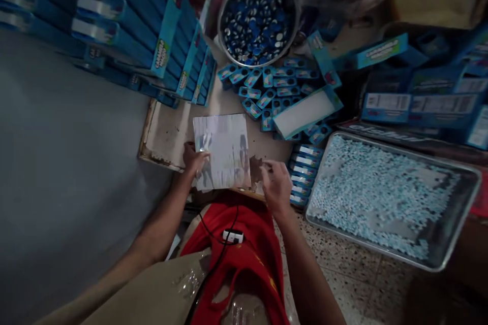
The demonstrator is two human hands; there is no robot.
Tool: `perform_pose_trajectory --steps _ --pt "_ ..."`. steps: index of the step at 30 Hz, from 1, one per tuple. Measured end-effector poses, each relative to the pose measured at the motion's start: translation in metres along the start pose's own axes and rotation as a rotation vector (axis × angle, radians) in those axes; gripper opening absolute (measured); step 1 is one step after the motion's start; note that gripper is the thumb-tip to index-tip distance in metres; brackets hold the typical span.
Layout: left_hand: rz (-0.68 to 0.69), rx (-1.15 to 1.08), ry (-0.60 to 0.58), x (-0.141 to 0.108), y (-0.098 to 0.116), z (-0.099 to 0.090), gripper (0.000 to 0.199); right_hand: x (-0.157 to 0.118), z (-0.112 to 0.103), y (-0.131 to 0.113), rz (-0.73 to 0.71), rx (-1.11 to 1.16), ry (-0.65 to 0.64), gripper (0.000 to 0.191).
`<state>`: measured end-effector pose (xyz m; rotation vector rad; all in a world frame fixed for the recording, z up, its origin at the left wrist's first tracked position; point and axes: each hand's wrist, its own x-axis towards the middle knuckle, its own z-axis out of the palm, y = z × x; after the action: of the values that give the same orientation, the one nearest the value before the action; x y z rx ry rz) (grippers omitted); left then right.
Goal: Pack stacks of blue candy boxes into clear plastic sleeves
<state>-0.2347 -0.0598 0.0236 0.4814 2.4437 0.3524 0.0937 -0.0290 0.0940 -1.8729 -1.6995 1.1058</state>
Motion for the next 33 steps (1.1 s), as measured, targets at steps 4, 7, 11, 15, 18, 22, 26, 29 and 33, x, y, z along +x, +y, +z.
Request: perform_pose_trajectory --steps 4,7,11,15,18,22,26,29,33 --pt "0.017 -0.178 -0.189 0.01 -0.021 -0.015 0.027 0.037 -0.01 -0.016 -0.102 -0.101 0.138 0.031" --pt "-0.003 -0.302 -0.257 0.017 -0.041 -0.035 0.028 0.053 -0.017 -0.019 -0.142 -0.163 0.179 0.028" --pt "-0.095 -0.427 -0.223 0.021 -0.074 -0.057 0.036 0.046 0.004 -0.024 -0.169 -0.181 0.097 0.033" --pt "-0.193 -0.525 -0.115 0.016 -0.105 -0.066 0.039 0.014 0.051 -0.025 -0.174 -0.225 -0.287 0.037" --pt "-0.251 -0.586 -0.023 0.001 -0.12 -0.066 0.036 -0.008 0.077 -0.023 -0.264 -0.419 -0.616 0.032" --pt "-0.312 -0.672 0.089 -0.038 -0.137 -0.058 0.034 -0.019 0.077 -0.007 -0.348 -0.573 -0.799 0.031" --pt "-0.465 -0.716 0.272 -0.096 -0.177 -0.052 0.032 -0.013 0.056 0.026 -0.429 -0.641 -0.812 0.03" --pt "-0.653 -0.717 0.39 -0.145 -0.218 -0.048 0.03 -0.009 0.045 0.051 -0.494 -0.694 -0.863 0.031" --pt "-0.816 -0.701 0.423 -0.175 -0.26 -0.034 0.034 -0.016 0.049 0.062 -0.557 -0.725 -0.944 0.033"
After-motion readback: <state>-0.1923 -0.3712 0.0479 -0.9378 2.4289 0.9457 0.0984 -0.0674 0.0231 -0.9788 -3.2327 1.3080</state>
